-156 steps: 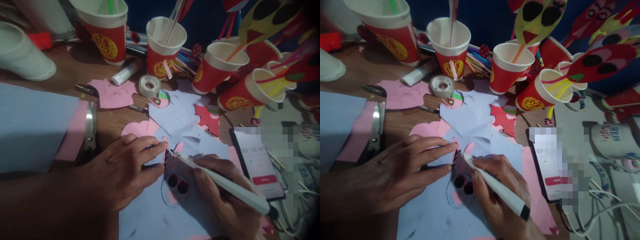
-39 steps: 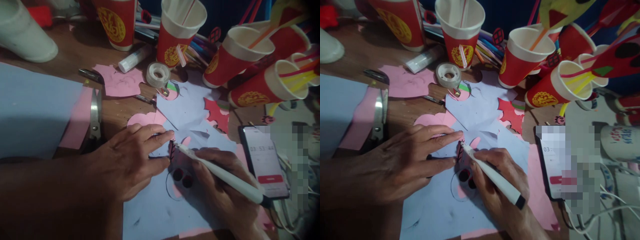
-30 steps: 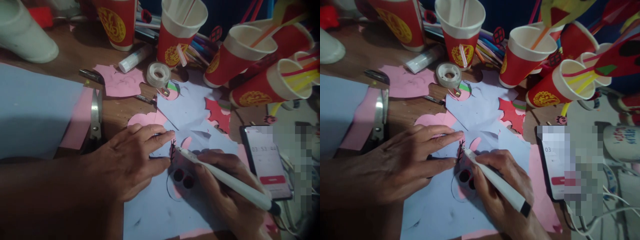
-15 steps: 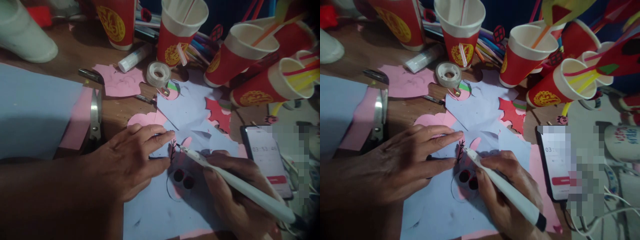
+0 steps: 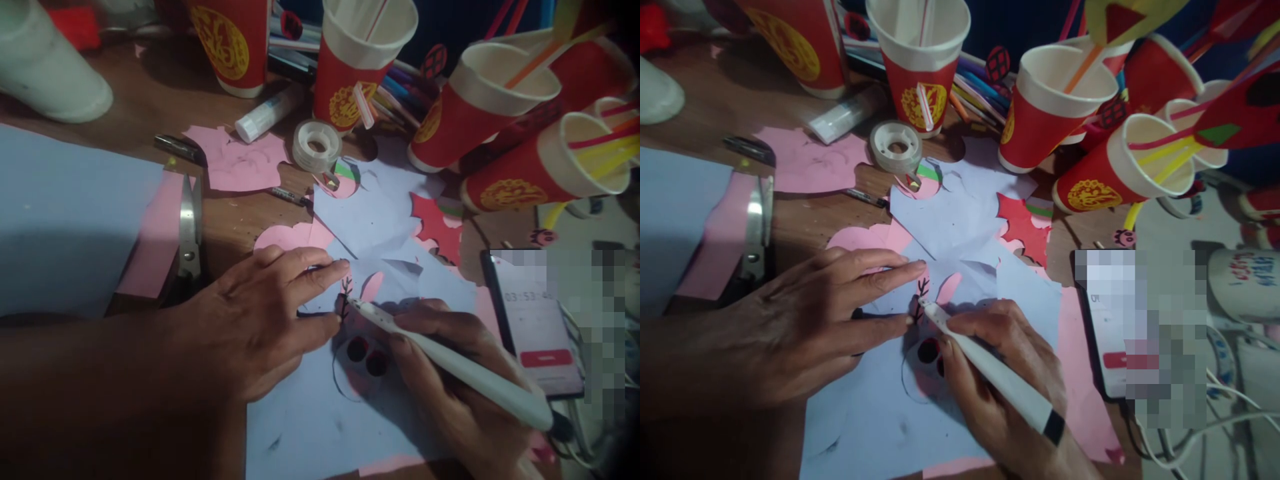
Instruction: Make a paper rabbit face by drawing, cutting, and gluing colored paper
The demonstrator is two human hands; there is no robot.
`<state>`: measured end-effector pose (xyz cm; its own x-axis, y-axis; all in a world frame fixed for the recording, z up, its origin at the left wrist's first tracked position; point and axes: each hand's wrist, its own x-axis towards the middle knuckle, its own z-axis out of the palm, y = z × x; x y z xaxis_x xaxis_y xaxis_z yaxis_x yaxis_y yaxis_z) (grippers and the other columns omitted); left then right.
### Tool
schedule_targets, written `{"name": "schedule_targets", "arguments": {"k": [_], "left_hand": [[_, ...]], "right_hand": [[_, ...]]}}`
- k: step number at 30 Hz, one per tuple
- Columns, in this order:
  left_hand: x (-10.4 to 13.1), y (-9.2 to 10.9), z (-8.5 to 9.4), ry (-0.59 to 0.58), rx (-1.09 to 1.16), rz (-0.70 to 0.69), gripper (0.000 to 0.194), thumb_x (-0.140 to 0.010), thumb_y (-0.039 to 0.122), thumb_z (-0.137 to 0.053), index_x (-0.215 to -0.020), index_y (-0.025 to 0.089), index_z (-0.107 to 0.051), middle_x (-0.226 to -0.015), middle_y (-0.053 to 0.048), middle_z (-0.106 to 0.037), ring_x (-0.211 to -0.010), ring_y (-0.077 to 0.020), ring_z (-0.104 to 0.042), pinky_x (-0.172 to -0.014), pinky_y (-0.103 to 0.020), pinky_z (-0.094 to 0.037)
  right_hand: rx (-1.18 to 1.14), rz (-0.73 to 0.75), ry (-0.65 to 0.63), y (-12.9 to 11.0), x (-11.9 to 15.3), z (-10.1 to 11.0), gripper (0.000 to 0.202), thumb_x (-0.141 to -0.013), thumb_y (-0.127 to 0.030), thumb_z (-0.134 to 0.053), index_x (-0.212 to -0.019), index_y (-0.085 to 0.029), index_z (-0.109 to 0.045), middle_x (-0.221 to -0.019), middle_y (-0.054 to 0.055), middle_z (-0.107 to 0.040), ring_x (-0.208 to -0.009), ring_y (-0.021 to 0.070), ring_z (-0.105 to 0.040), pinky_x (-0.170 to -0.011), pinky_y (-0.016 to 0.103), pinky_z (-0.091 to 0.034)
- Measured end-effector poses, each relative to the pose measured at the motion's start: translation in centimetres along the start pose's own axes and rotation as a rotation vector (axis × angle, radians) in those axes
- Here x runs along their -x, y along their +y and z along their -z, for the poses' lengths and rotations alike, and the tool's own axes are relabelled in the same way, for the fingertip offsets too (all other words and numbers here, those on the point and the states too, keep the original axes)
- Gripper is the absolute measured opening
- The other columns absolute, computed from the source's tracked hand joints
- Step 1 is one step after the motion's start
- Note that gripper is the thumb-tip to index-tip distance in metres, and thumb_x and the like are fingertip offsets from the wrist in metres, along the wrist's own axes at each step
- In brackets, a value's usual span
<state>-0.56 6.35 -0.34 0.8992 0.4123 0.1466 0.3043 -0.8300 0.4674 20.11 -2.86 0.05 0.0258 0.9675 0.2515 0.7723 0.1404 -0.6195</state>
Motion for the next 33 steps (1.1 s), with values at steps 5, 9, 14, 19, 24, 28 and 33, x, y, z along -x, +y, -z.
{"name": "schedule_targets", "arguments": {"k": [5,9,14,19,24,28,33], "left_hand": [[0.0,-0.1,-0.1,-0.023,0.006,0.001,0.031,-0.073,0.012,-0.05,-0.099,0.023,-0.063,-0.137,-0.008,-0.041,-0.122,-0.0308,-0.038,-0.095,-0.049,-0.036],[0.0,-0.1,-0.1,-0.021,0.012,-0.002,0.033,-0.074,0.011,-0.048,-0.101,0.023,-0.063,-0.137,-0.01,-0.041,-0.124,-0.0299,-0.035,-0.094,-0.05,-0.036],[0.0,0.0,-0.1,-0.035,0.003,0.012,0.032,-0.073,0.012,-0.051,-0.1,0.024,-0.064,-0.138,-0.008,-0.04,-0.123,-0.0312,-0.036,-0.094,-0.05,-0.036],[0.1,0.0,-0.2,-0.025,-0.01,0.02,0.032,-0.072,0.013,-0.054,-0.1,0.025,-0.064,-0.138,-0.007,-0.041,-0.122,-0.0316,-0.037,-0.096,-0.049,-0.035],[0.1,-0.1,-0.2,-0.021,0.002,-0.005,0.031,-0.072,0.014,-0.053,-0.1,0.024,-0.063,-0.137,-0.008,-0.041,-0.122,-0.0314,-0.037,-0.093,-0.05,-0.037],[0.0,-0.1,-0.1,-0.011,-0.009,-0.009,0.03,-0.073,0.013,-0.051,-0.099,0.023,-0.063,-0.136,-0.01,-0.043,-0.122,-0.0311,-0.037,-0.092,-0.049,-0.037],[0.1,0.0,-0.2,-0.011,0.002,-0.001,0.03,-0.074,0.012,-0.05,-0.099,0.024,-0.063,-0.137,-0.01,-0.041,-0.124,-0.0294,-0.035,-0.094,-0.049,-0.035]], "right_hand": [[0.029,0.009,-0.016,0.1,0.0,0.1,0.019,-0.076,-0.018,-0.063,-0.092,-0.026,-0.057,-0.076,0.002,-0.064,-0.071,0.0212,-0.064,-0.055,0.032,-0.053],[0.04,0.007,-0.014,0.0,0.0,0.4,0.017,-0.076,-0.018,-0.062,-0.091,-0.025,-0.057,-0.076,0.002,-0.064,-0.071,0.0203,-0.064,-0.055,0.031,-0.053],[0.065,0.026,-0.012,0.1,0.1,0.5,0.016,-0.076,-0.017,-0.062,-0.089,-0.025,-0.057,-0.073,0.001,-0.063,-0.068,0.0199,-0.063,-0.054,0.031,-0.052],[0.046,0.005,0.005,-0.2,0.0,0.4,0.011,-0.075,-0.017,-0.062,-0.083,-0.024,-0.059,-0.069,0.001,-0.062,-0.064,0.019,-0.063,-0.05,0.03,-0.05],[-0.085,-0.082,0.151,-1.0,-0.3,0.2,0.011,-0.075,-0.013,-0.06,-0.081,-0.022,-0.059,-0.067,-0.001,-0.059,-0.059,0.0149,-0.061,-0.047,0.026,-0.046],[-0.078,-0.051,0.091,-0.7,-0.1,0.3,0.012,-0.075,-0.013,-0.061,-0.084,-0.022,-0.059,-0.07,-0.001,-0.06,-0.063,0.0149,-0.061,-0.05,0.026,-0.047],[-0.069,-0.005,-0.03,0.0,0.5,0.7,0.018,-0.074,-0.013,-0.063,-0.09,-0.021,-0.059,-0.076,0.001,-0.061,-0.076,0.0185,-0.062,-0.055,0.028,-0.049]]}}
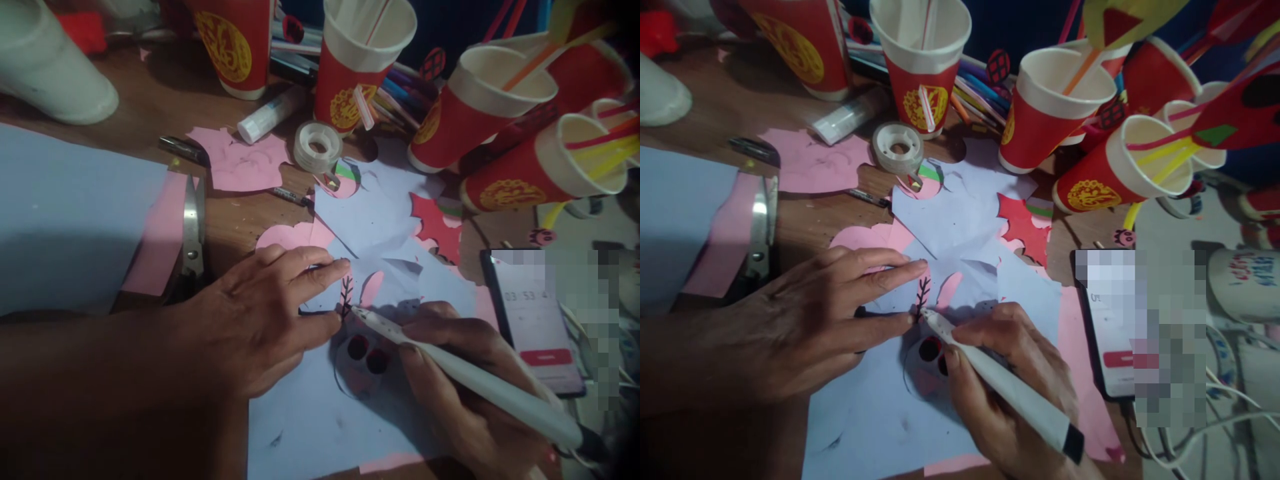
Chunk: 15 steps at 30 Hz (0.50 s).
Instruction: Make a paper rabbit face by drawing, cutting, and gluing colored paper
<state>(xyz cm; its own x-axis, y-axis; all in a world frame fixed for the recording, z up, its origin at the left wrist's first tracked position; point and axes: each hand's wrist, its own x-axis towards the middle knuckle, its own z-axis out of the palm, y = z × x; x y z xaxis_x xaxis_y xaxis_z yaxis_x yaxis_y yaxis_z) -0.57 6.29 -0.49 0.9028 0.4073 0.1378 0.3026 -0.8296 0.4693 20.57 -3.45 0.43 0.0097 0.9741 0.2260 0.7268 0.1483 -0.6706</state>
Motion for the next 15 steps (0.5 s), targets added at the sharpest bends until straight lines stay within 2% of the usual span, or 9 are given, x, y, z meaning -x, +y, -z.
{"name": "schedule_targets", "arguments": {"k": [5,11,15], "left_hand": [[0.0,0.0,0.0,-0.003,-0.009,0.008,0.03,-0.074,0.012,-0.05,-0.099,0.024,-0.062,-0.138,-0.008,-0.04,-0.124,-0.0291,-0.035,-0.095,-0.048,-0.035],[-0.1,0.0,0.3,-0.008,-0.002,0.001,0.029,-0.075,0.012,-0.049,-0.097,0.023,-0.062,-0.136,-0.009,-0.042,-0.123,-0.0297,-0.036,-0.095,-0.048,-0.036],[-0.1,0.1,0.5,-0.008,-0.003,0.0,0.028,-0.076,0.011,-0.048,-0.097,0.023,-0.062,-0.134,-0.009,-0.044,-0.122,-0.0286,-0.037,-0.095,-0.047,-0.036]], "right_hand": [[0.026,0.049,-0.012,-0.1,-0.4,-0.3,0.02,-0.074,-0.01,-0.062,-0.089,-0.021,-0.057,-0.072,0.0,-0.06,-0.07,0.0173,-0.062,-0.054,0.028,-0.049],[0.094,0.068,-0.021,-0.5,-0.9,-0.2,0.013,-0.076,-0.013,-0.06,-0.084,-0.022,-0.055,-0.068,-0.001,-0.061,-0.064,0.0154,-0.061,-0.053,0.026,-0.049],[0.111,0.032,-0.018,-0.8,-1.0,0.0,0.009,-0.077,-0.015,-0.057,-0.081,-0.022,-0.054,-0.065,-0.002,-0.06,-0.064,0.0147,-0.061,-0.054,0.025,-0.049]]}}
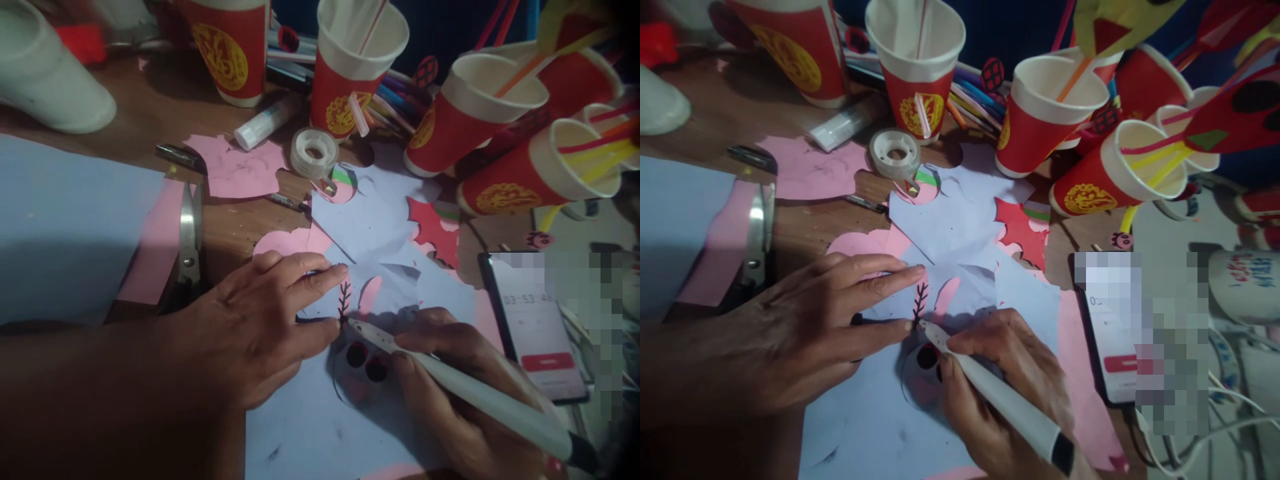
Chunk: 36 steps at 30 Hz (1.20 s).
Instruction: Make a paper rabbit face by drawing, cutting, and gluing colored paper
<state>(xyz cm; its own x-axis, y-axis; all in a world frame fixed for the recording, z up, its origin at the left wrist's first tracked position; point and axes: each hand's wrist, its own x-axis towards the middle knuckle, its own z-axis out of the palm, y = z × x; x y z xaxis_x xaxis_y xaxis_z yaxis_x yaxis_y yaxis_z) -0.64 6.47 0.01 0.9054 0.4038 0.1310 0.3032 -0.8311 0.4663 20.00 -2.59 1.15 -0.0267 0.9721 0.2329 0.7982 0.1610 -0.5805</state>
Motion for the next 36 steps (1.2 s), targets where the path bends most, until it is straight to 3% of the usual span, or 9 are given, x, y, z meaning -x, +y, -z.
{"name": "schedule_targets", "arguments": {"k": [4,8,13,15,19,30,36], "left_hand": [[0.2,0.1,-0.3,0.045,0.018,0.025,0.029,-0.075,0.011,-0.049,-0.098,0.023,-0.061,-0.135,-0.008,-0.044,-0.122,-0.0282,-0.038,-0.096,-0.046,-0.036],[0.2,0.0,-0.7,0.003,0.025,0.034,0.031,-0.076,0.013,-0.047,-0.101,0.025,-0.06,-0.138,-0.007,-0.04,-0.125,-0.0279,-0.033,-0.097,-0.047,-0.034],[0.2,0.0,-0.4,0.002,0.028,0.027,0.033,-0.075,0.011,-0.046,-0.103,0.024,-0.059,-0.138,-0.008,-0.04,-0.126,-0.0271,-0.033,-0.097,-0.048,-0.034],[0.2,-0.1,0.0,0.009,0.031,0.01,0.032,-0.075,0.01,-0.046,-0.102,0.023,-0.059,-0.135,-0.009,-0.043,-0.125,-0.0264,-0.035,-0.097,-0.047,-0.035],[0.2,-0.1,0.4,-0.006,0.02,-0.003,0.034,-0.076,0.009,-0.045,-0.104,0.024,-0.057,-0.135,-0.009,-0.043,-0.124,-0.0261,-0.036,-0.097,-0.048,-0.035],[-0.4,-0.3,0.0,-0.094,-0.007,0.008,0.036,-0.068,0.015,-0.051,-0.102,0.026,-0.057,-0.14,-0.007,-0.036,-0.123,-0.0313,-0.035,-0.091,-0.05,-0.037],[0.0,-0.8,-1.1,-0.122,-0.075,-0.013,0.041,-0.065,0.015,-0.055,-0.104,0.027,-0.055,-0.143,-0.006,-0.03,-0.124,-0.0342,-0.032,-0.088,-0.052,-0.039]], "right_hand": [[-0.017,-0.003,0.009,-0.1,-0.1,-0.2,0.009,-0.076,-0.015,-0.057,-0.079,-0.023,-0.053,-0.062,-0.003,-0.059,-0.062,0.0149,-0.06,-0.054,0.026,-0.048],[-0.037,-0.042,0.057,-0.1,0.3,-0.2,0.007,-0.077,-0.017,-0.056,-0.078,-0.024,-0.054,-0.062,-0.003,-0.06,-0.061,0.0152,-0.06,-0.054,0.027,-0.047],[-0.047,-0.212,0.176,-0.4,1.0,0.7,0.005,-0.077,-0.023,-0.059,-0.082,-0.024,-0.059,-0.076,0.002,-0.064,-0.082,0.0194,-0.062,-0.068,0.03,-0.048],[-0.132,-0.254,0.199,-0.4,0.9,0.9,0.007,-0.078,-0.02,-0.057,-0.083,-0.023,-0.059,-0.075,0.003,-0.063,-0.08,0.0191,-0.062,-0.064,0.029,-0.048],[-0.299,-0.224,0.198,-0.2,0.5,0.8,0.011,-0.078,-0.014,-0.055,-0.085,-0.022,-0.057,-0.074,0.003,-0.064,-0.07,0.0178,-0.062,-0.05,0.027,-0.047],[-0.163,-0.185,0.235,-0.1,0.1,1.4,0.016,-0.075,-0.013,-0.06,-0.087,-0.021,-0.056,-0.081,0.001,-0.065,-0.073,0.0144,-0.063,-0.06,0.022,-0.052],[-0.195,-0.107,0.232,0.5,0.2,1.0,0.018,-0.073,-0.01,-0.06,-0.086,-0.022,-0.057,-0.079,0.001,-0.064,-0.07,0.0156,-0.064,-0.06,0.025,-0.053]]}}
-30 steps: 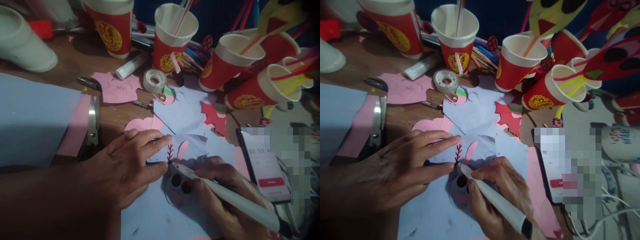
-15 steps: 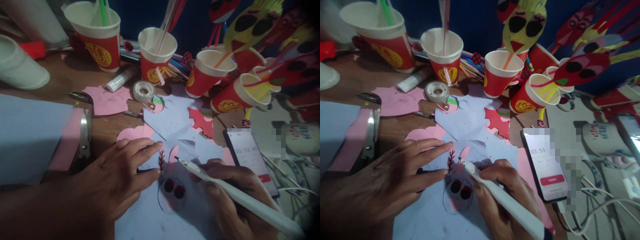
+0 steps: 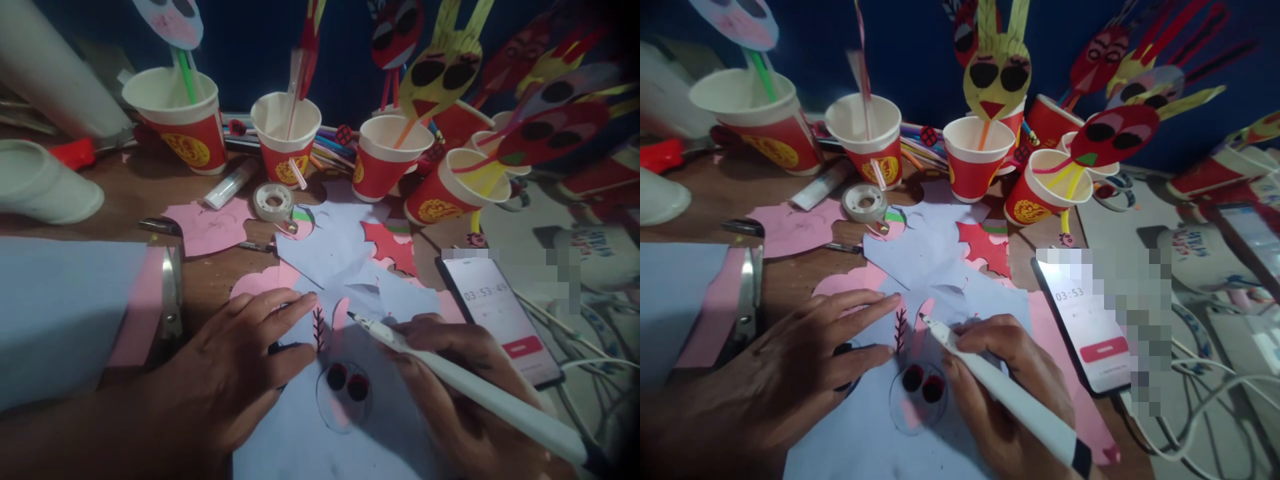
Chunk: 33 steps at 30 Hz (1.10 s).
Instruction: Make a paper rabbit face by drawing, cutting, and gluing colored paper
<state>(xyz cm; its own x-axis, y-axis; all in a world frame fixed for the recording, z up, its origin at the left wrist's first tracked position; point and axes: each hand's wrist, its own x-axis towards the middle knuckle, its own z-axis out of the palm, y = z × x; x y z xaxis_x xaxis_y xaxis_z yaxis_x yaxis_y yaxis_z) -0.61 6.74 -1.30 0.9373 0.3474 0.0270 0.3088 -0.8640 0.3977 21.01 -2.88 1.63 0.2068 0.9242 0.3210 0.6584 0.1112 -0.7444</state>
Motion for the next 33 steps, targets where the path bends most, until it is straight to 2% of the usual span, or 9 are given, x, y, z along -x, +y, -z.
{"name": "schedule_targets", "arguments": {"k": [4,8,16,20,27,29,33], "left_hand": [[0.2,-0.5,-0.9,0.036,-0.021,-0.02,0.043,-0.066,0.015,-0.056,-0.106,0.028,-0.053,-0.145,-0.006,-0.028,-0.125,-0.0348,-0.031,-0.085,-0.053,-0.039],[0.2,-0.4,-1.1,0.053,0.005,-0.003,0.039,-0.067,0.01,-0.053,-0.102,0.026,-0.054,-0.144,-0.004,-0.03,-0.124,-0.0316,-0.033,-0.087,-0.05,-0.04],[-0.4,0.2,0.0,-0.011,0.027,0.06,0.031,-0.063,0.013,-0.055,-0.092,0.023,-0.057,-0.141,-0.005,-0.036,-0.124,-0.0322,-0.034,-0.089,-0.051,-0.039],[-0.6,0.5,0.7,-0.018,0.044,0.052,0.033,-0.064,0.016,-0.054,-0.096,0.022,-0.056,-0.14,-0.007,-0.038,-0.124,-0.0318,-0.034,-0.091,-0.051,-0.037],[-0.5,0.7,1.2,0.016,0.077,0.044,0.042,-0.068,0.014,-0.053,-0.109,0.022,-0.055,-0.139,-0.005,-0.039,-0.124,-0.0296,-0.034,-0.095,-0.047,-0.035],[-0.5,0.6,1.3,0.011,0.079,0.046,0.039,-0.071,0.014,-0.052,-0.108,0.023,-0.055,-0.14,-0.005,-0.038,-0.124,-0.0292,-0.035,-0.094,-0.048,-0.036],[-0.5,0.7,1.8,0.006,0.068,0.053,0.032,-0.073,0.011,-0.047,-0.101,0.024,-0.058,-0.138,-0.003,-0.041,-0.121,-0.0267,-0.039,-0.093,-0.049,-0.037]], "right_hand": [[-0.009,-0.033,-0.012,-0.1,0.0,-0.1,0.016,-0.074,-0.011,-0.061,-0.085,-0.021,-0.057,-0.078,0.0,-0.064,-0.069,0.0144,-0.064,-0.058,0.024,-0.052],[-0.002,-0.029,-0.003,-0.2,0.0,-0.2,0.016,-0.073,-0.011,-0.062,-0.084,-0.021,-0.057,-0.076,-0.001,-0.063,-0.068,0.014,-0.064,-0.059,0.023,-0.051],[-0.102,-0.069,-0.016,-0.2,0.3,-0.4,0.015,-0.075,-0.013,-0.06,-0.085,-0.023,-0.056,-0.075,-0.001,-0.062,-0.068,0.0156,-0.064,-0.056,0.025,-0.052],[-0.107,-0.04,-0.022,-0.2,0.3,-0.4,0.019,-0.075,-0.011,-0.059,-0.088,-0.024,-0.056,-0.075,0.0,-0.061,-0.073,0.018,-0.064,-0.056,0.025,-0.053],[-0.068,-0.004,-0.148,0.9,0.2,-0.2,0.019,-0.078,-0.015,-0.055,-0.097,-0.02,-0.056,-0.086,0.007,-0.065,-0.079,0.0217,-0.065,-0.051,0.025,-0.051],[-0.061,0.006,-0.179,1.1,0.0,-0.3,0.019,-0.079,-0.014,-0.055,-0.097,-0.019,-0.056,-0.086,0.007,-0.066,-0.079,0.0212,-0.065,-0.053,0.026,-0.051],[-0.028,0.012,-0.146,1.1,-0.2,-0.8,0.017,-0.078,-0.014,-0.057,-0.094,-0.018,-0.058,-0.08,0.005,-0.065,-0.072,0.0185,-0.065,-0.057,0.026,-0.052]]}}
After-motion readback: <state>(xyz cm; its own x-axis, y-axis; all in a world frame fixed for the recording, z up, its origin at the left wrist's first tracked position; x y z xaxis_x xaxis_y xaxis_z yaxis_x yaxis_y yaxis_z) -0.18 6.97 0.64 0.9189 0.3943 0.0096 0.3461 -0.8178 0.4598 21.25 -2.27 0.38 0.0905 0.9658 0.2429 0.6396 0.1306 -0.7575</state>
